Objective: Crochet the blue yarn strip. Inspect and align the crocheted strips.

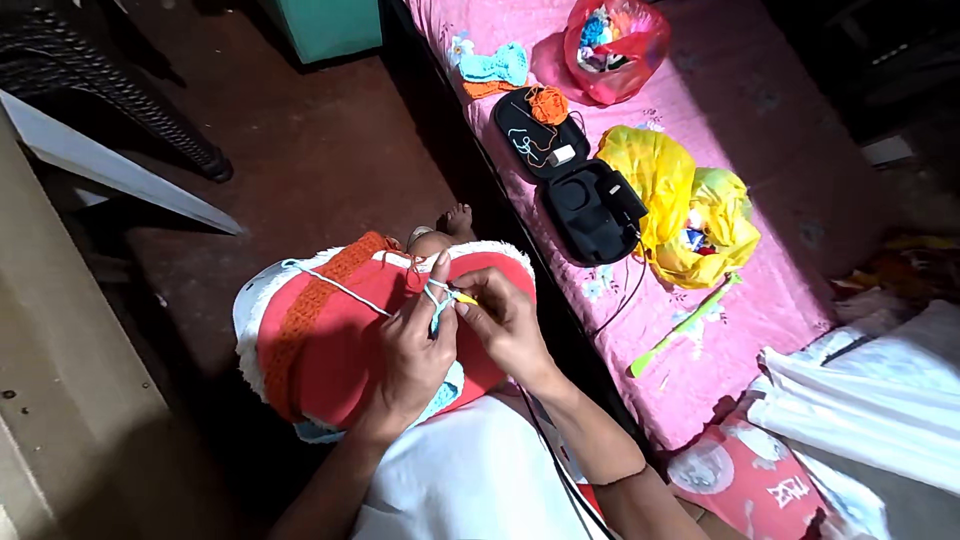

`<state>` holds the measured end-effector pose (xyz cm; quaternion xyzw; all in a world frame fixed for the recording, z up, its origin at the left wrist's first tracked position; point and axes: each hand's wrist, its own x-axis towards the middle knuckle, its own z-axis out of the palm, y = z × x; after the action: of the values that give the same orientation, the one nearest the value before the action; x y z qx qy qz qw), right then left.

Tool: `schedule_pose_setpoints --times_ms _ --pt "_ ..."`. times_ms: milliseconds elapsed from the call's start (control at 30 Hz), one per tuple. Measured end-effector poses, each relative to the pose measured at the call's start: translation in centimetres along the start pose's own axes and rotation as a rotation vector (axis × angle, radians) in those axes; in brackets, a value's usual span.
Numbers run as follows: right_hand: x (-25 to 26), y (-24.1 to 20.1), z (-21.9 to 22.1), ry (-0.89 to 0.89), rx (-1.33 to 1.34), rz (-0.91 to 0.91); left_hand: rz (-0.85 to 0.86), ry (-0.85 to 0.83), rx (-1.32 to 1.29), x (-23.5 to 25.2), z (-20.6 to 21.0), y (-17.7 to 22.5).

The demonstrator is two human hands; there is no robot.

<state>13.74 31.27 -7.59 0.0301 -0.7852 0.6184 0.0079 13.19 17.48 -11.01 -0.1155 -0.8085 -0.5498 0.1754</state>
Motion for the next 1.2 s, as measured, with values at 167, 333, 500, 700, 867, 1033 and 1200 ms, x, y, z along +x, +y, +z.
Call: schedule_pose_setpoints --times_ms 167,333,500,700,867,1033,1200 --pt "0.4 0.7 -0.4 -0.034 0.57 0.106 -0.15 -0.046 -0.285 1.0 -1.9 0.6" --pt "-0.1 2.5 -0.1 0.135 -0.14 -0.368 -0.258 -0.125 -0.403 1.9 -2.7 0.7" --pt "0.0 2.8 -0.4 0.155 -0.317 -0.5 -0.279 -0.167 -0.464 2.5 -3.4 0.5" --pt "0.1 3.0 -0.7 0.129 -0.353 -0.536 -0.302 -0.163 -0.496 2.7 -3.7 0.0" --pt "0.0 3.1 -0.9 0.082 -0.311 -0.517 -0.326 -0.18 -0.513 2.8 -4.0 -0.1" --pt "0.0 3.1 -1.0 0.051 -0.2 -0.441 -0.389 -0.187 -0.601 2.8 -4.1 -0.4" --pt "-0.1 3.1 -1.0 0.046 -0.187 -0.421 -0.42 -0.215 -0.692 2.7 -4.1 -1.0"
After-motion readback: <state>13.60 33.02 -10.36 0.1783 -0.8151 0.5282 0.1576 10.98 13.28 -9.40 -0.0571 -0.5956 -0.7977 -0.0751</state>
